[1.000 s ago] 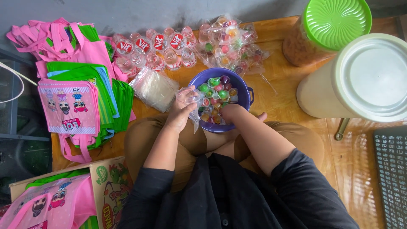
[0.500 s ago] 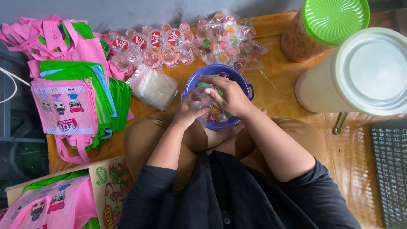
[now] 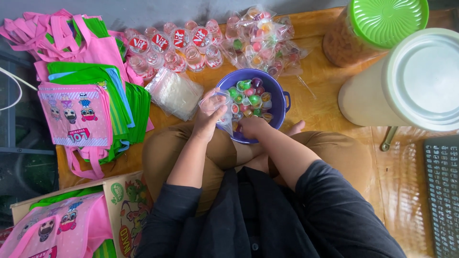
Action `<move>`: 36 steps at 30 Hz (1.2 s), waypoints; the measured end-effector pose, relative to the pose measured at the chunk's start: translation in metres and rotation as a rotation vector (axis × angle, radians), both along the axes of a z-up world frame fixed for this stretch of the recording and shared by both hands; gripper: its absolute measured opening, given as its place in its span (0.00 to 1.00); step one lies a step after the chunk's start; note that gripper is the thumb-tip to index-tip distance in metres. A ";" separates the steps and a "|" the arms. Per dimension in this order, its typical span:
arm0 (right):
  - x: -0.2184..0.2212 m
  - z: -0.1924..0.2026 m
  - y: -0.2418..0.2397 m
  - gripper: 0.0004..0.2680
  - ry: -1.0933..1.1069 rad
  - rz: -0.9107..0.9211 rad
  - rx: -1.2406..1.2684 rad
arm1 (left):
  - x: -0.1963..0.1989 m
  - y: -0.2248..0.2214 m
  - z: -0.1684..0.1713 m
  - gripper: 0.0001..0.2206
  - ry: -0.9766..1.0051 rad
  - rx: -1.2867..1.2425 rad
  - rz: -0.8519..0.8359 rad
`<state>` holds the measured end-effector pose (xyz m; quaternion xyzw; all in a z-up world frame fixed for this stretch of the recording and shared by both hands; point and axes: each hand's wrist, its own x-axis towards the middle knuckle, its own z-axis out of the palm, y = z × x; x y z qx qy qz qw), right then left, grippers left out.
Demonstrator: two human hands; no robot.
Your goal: The person places individual small cups of jelly candies into clear plastic bags by hand.
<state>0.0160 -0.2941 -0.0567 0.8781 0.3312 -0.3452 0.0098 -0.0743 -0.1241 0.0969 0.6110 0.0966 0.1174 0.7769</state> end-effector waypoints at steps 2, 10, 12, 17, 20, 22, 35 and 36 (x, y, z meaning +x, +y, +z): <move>-0.002 0.032 0.006 0.13 -0.006 0.022 -0.072 | 0.000 0.001 -0.003 0.32 -0.002 0.014 0.011; 0.017 0.131 0.004 0.17 0.114 0.044 -0.106 | 0.000 0.000 0.000 0.35 0.019 0.031 0.018; 0.024 0.184 0.003 0.13 0.058 -0.209 0.420 | -0.002 -0.003 -0.005 0.39 0.018 0.026 -0.012; 0.017 0.254 0.001 0.13 -0.125 -0.195 1.144 | 0.000 -0.019 0.003 0.37 -0.020 0.115 -0.046; 0.010 0.261 0.004 0.15 -0.083 -0.104 1.229 | 0.006 -0.018 -0.005 0.32 -0.094 0.138 -0.056; 0.014 0.251 0.004 0.16 -0.018 -0.124 1.252 | 0.005 -0.014 -0.006 0.30 -0.124 0.158 -0.045; -0.007 0.023 0.009 0.13 0.099 0.071 0.146 | -0.003 0.001 0.015 0.26 0.087 0.116 0.083; -0.002 0.019 0.010 0.13 0.087 0.117 0.132 | -0.004 0.002 0.018 0.25 0.086 0.122 0.091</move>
